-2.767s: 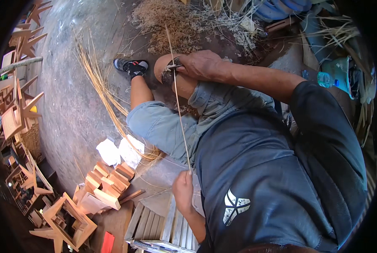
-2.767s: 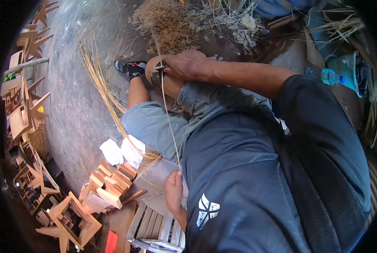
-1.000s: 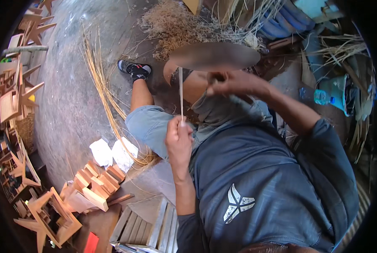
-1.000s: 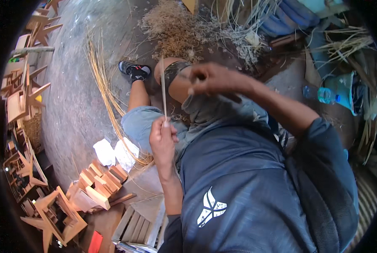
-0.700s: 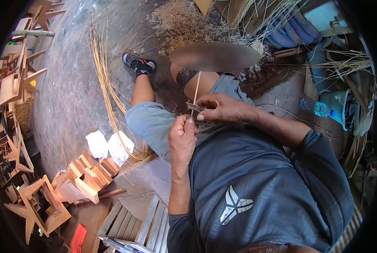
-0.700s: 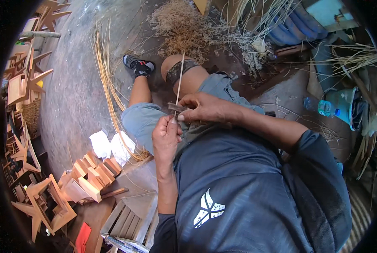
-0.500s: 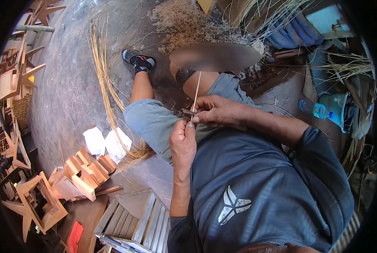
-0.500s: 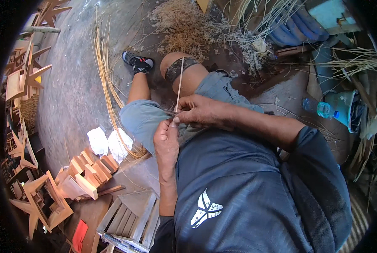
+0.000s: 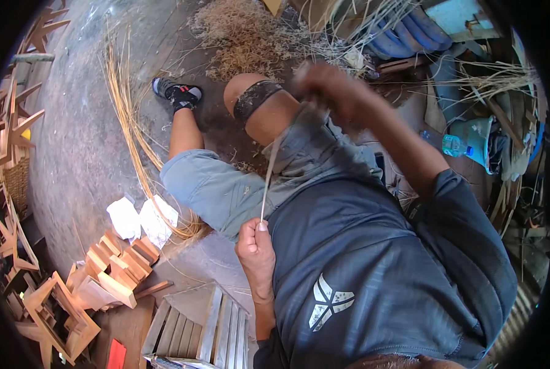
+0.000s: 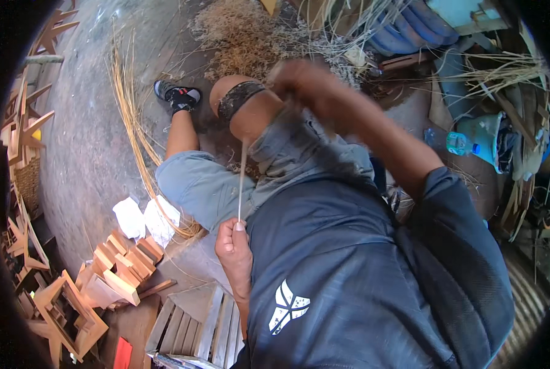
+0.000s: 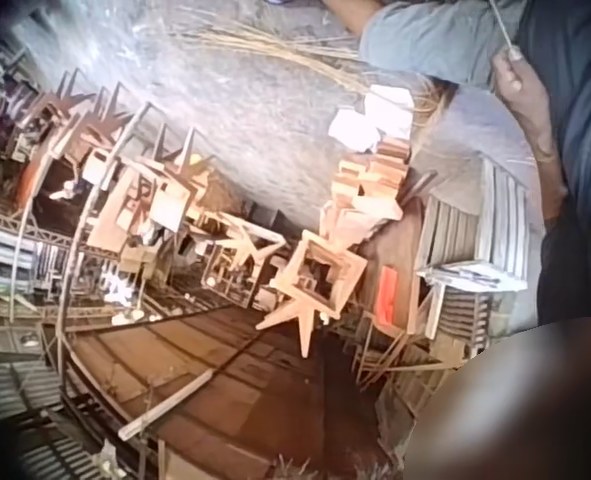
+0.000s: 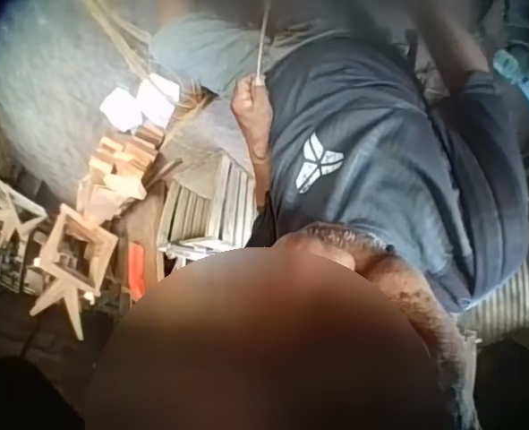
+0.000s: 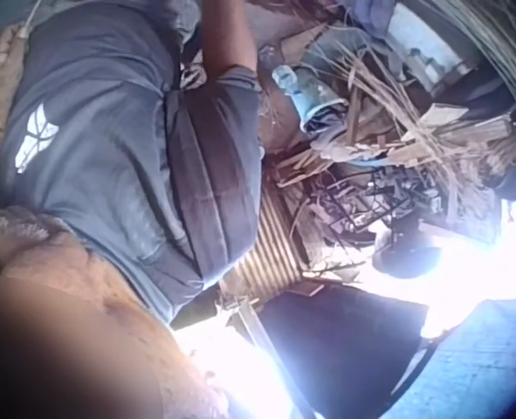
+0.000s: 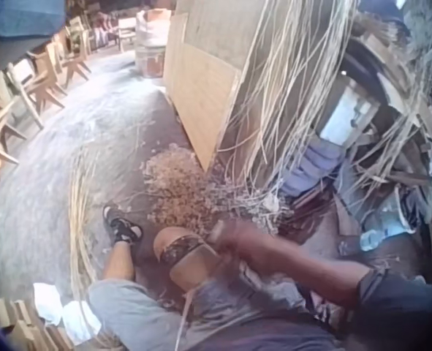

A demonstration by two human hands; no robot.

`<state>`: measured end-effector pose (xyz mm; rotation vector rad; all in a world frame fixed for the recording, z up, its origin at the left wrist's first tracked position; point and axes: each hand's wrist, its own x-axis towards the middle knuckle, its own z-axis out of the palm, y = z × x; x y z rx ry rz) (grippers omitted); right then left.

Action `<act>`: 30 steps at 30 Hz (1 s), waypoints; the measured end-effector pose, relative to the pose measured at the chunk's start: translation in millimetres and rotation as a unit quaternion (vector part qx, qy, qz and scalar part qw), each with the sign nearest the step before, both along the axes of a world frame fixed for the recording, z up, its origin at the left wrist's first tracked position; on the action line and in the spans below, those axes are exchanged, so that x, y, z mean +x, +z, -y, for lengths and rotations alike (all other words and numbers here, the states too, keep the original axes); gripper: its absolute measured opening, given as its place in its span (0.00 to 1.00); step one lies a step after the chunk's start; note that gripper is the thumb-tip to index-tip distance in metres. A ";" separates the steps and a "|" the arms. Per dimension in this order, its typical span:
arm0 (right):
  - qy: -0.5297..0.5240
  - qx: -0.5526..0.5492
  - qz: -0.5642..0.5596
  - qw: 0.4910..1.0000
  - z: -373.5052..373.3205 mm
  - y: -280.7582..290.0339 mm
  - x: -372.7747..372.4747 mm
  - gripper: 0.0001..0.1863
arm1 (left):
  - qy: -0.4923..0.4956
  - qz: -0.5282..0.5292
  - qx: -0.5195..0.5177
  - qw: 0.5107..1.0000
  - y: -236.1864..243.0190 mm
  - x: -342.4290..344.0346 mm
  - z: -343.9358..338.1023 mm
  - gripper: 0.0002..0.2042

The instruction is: Prepare and clean long natural fiber strands for weaving or furniture construction.

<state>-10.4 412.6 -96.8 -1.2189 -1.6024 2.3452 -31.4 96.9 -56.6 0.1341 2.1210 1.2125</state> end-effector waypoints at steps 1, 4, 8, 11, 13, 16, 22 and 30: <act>-0.022 0.020 -0.019 0.999 -13.7 11.1 4.0 0.11 | 0.006 0.000 0.000 1.000 0.0 -4.8 0.9 0.06; 0.120 0.013 -0.003 0.993 2.8 29.0 2.9 0.13 | 0.041 0.027 0.022 0.999 0.3 -23.2 -5.8 0.07; 0.330 -0.036 0.027 0.943 104.2 44.0 -7.2 0.14 | 0.086 0.078 0.077 0.990 0.3 -30.2 -17.4 0.06; 0.346 -0.112 -0.025 0.931 127.2 28.0 -15.1 0.15 | 0.066 0.062 0.099 0.991 -13.4 -33.5 -14.0 0.06; 0.333 -0.182 -0.065 0.923 134.3 13.2 -17.6 0.15 | 0.050 0.050 0.115 0.991 -19.2 -34.2 -10.1 0.06; 0.264 -0.294 -0.098 0.913 134.5 -5.7 -12.3 0.14 | 0.045 0.061 0.096 0.993 -14.9 -35.3 -11.6 0.06; 0.242 -0.281 -0.076 0.925 99.1 -3.9 -23.2 0.11 | 0.013 0.040 0.081 0.996 -13.8 -32.6 -7.1 0.06; 0.151 -0.013 0.021 0.988 47.7 17.7 -36.3 0.20 | 0.066 0.075 0.081 0.992 -16.8 -35.0 0.8 0.07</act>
